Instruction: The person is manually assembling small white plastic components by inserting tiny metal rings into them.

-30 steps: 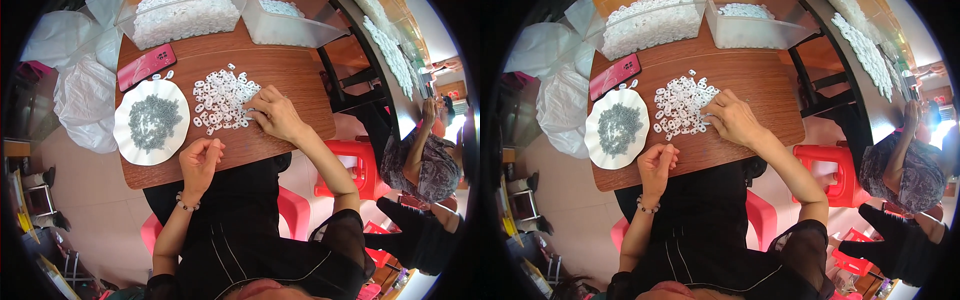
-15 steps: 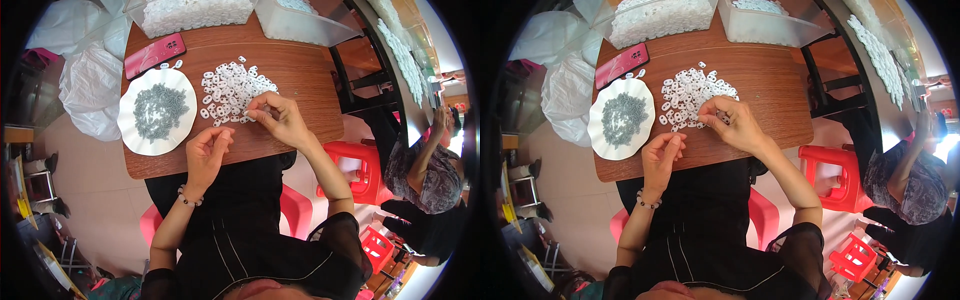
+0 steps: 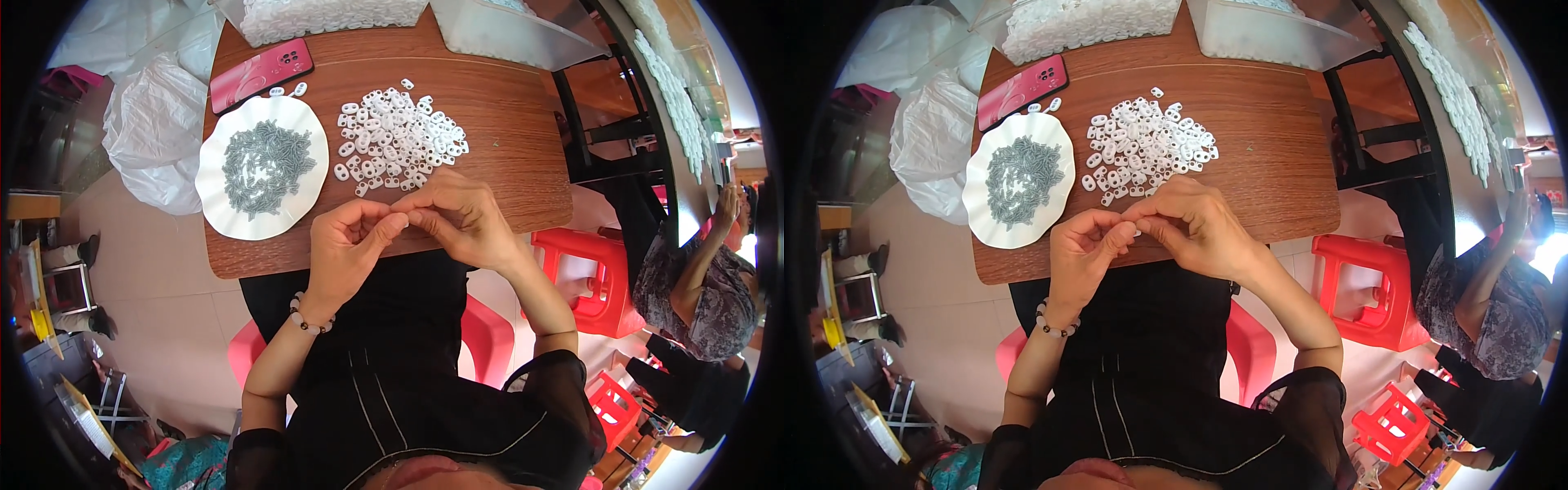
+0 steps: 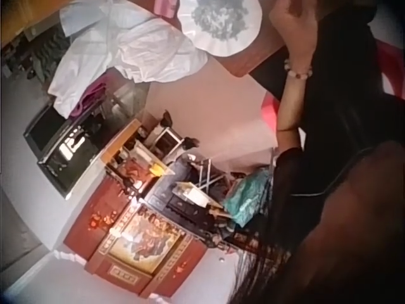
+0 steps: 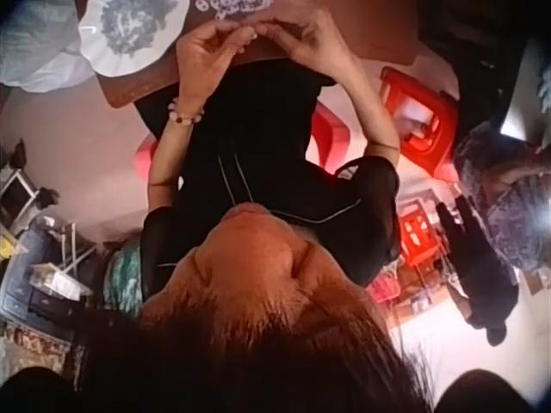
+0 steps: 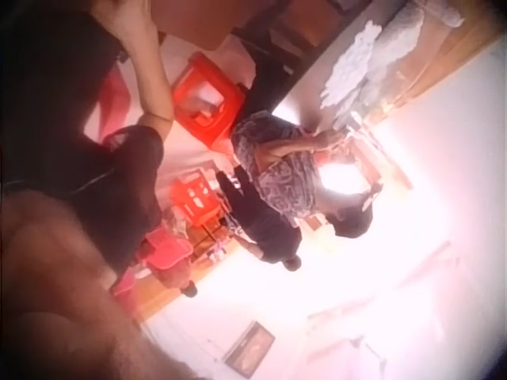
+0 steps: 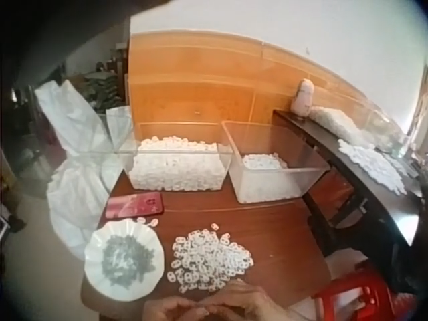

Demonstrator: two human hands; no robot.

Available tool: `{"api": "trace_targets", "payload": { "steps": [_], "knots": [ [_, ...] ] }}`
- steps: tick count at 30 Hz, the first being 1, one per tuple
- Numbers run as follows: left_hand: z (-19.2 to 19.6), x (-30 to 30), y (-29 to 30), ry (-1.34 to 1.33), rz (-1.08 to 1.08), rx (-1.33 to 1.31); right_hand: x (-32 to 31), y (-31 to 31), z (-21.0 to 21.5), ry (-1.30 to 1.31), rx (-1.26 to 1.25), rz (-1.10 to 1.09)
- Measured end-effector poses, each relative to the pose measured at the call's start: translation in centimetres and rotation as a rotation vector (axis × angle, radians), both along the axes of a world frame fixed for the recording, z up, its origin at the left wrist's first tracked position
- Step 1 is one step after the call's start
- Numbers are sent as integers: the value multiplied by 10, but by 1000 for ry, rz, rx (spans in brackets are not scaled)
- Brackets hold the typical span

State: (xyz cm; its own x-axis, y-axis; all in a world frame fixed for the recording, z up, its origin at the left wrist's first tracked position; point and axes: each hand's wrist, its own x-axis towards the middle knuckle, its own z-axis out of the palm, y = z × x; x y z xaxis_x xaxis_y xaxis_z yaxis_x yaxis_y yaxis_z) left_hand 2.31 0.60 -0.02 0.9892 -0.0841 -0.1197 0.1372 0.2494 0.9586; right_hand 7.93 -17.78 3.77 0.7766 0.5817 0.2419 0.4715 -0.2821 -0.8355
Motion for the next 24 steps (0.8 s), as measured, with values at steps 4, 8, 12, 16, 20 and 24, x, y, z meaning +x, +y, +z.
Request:
{"api": "trace_targets", "payload": {
  "steps": [4, 8, 12, 16, 20, 24],
  "knots": [
    [6, -1, 1, 37, 19, 2, -4, 2, 3, 75, -45, -25],
    [8, -1, 1, 91, 16, -43, -12, 4, -16, 347, 198, -118],
    [5, -1, 4, 187, 35, -105, -11, 5, -19, 355, 230, -97],
    [1, -1, 10, 234, 54, -186, -4, 10, -7, -259, 0, 29],
    [4, -2, 10, 289, 4, -176, -2, 9, -8, -376, 1, 43],
    [12, -4, 10, 233, -48, -161, -1, 14, -6, -434, 19, 6]
  ]
}}
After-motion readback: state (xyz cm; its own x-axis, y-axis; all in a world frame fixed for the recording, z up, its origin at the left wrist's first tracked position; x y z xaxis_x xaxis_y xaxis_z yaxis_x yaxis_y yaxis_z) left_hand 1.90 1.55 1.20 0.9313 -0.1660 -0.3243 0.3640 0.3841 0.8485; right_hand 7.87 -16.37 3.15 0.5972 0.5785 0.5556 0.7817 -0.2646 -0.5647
